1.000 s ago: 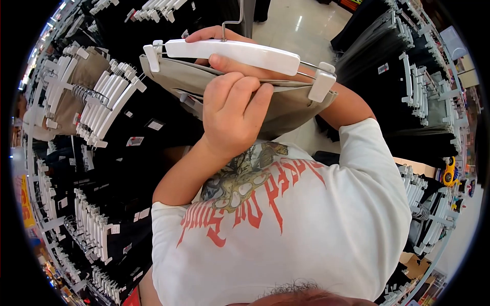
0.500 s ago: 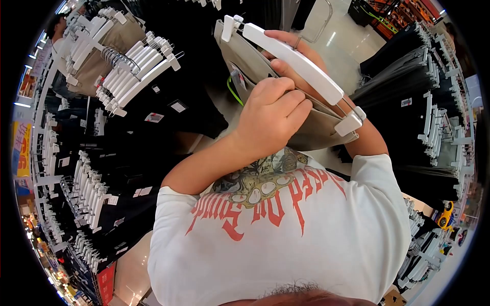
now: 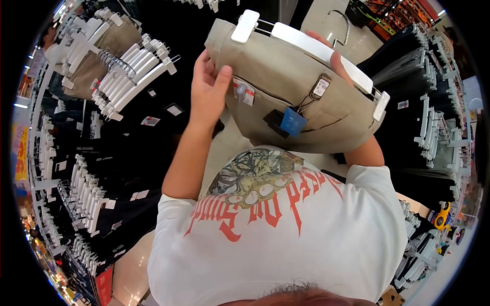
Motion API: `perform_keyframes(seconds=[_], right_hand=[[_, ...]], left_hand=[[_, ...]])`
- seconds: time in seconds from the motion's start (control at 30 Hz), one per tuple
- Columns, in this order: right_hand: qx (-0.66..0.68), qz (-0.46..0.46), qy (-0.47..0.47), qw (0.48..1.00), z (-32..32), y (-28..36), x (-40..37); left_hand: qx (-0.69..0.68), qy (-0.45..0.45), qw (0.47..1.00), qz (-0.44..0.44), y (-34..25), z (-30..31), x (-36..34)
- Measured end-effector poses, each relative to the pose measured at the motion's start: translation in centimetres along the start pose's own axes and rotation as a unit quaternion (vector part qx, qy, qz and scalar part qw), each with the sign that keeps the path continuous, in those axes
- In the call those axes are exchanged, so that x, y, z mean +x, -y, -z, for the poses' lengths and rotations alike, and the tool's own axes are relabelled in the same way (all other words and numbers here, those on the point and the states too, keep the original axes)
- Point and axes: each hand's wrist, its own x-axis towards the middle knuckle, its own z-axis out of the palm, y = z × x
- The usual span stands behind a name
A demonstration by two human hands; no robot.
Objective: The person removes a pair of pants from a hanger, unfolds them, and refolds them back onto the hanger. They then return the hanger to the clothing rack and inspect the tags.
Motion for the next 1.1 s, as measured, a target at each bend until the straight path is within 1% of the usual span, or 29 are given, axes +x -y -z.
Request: perform_keyframes(seconds=[0.07, 0.17, 0.27, 0.3, 0.4, 0.43, 0.53, 0.63, 0.73, 0.83, 0.93, 1.03, 1.1], right_hand=[[0.051, -0.011, 0.011, 0.999, 0.9, 0.1, 0.6], [0.108, -0.032, 0.033, 0.993, 3.0, 0.4, 1.8], [0.134, -0.048, 0.046, 0.989, 3.9, 1.0, 2.8], [0.138, -0.051, 0.050, 0.988, 4.1, 1.1, 3.2], [0.123, -0.042, 0.053, 0.990, 4.6, 1.4, 4.1], [0.120, -0.038, 0.055, 0.990, 5.0, 1.6, 4.9], [0.096, -0.016, 0.059, 0.993, 5.5, 2.3, 6.2], [0.071, -0.001, 0.053, 0.996, 5.2, 2.5, 6.8], [0.048, 0.002, 0.050, 0.998, 4.9, 1.9, 7.6], [0.029, 0.001, 0.049, 0.998, 4.5, 1.3, 8.5], [0.012, 0.000, 0.048, 0.999, 4.1, 0.5, 9.1], [0.001, 0.000, 0.049, 0.999, 3.8, -0.1, 9.6], [-0.008, -0.001, 0.051, 0.999, 3.6, -0.4, 9.7]], left_hand=[[-0.059, 0.077, 0.992, 0.085, 0.1, 1.1, 0.0], [-0.084, 0.192, 0.961, 0.180, 2.4, 3.9, -0.6], [-0.014, 0.283, 0.934, 0.220, 3.6, 5.0, -1.1], [-0.017, 0.300, 0.928, 0.221, 3.9, 4.7, -1.3], [-0.019, 0.310, 0.911, 0.269, 5.4, 5.0, -2.6], [-0.028, 0.334, 0.890, 0.309, 6.4, 5.7, -2.8], [-0.131, 0.302, 0.879, 0.346, 7.7, 6.4, -3.8], [-0.226, 0.217, 0.859, 0.404, 8.1, 6.3, -4.4], [-0.215, 0.186, 0.881, 0.377, 7.6, 5.6, -5.1], [-0.156, 0.239, 0.905, 0.314, 6.7, 5.2, -5.1], [-0.122, 0.257, 0.897, 0.339, 6.7, 5.5, -5.2], [-0.157, 0.219, 0.883, 0.383, 7.7, 6.2, -5.6], [-0.207, 0.209, 0.869, 0.397, 8.1, 6.5, -6.0]])
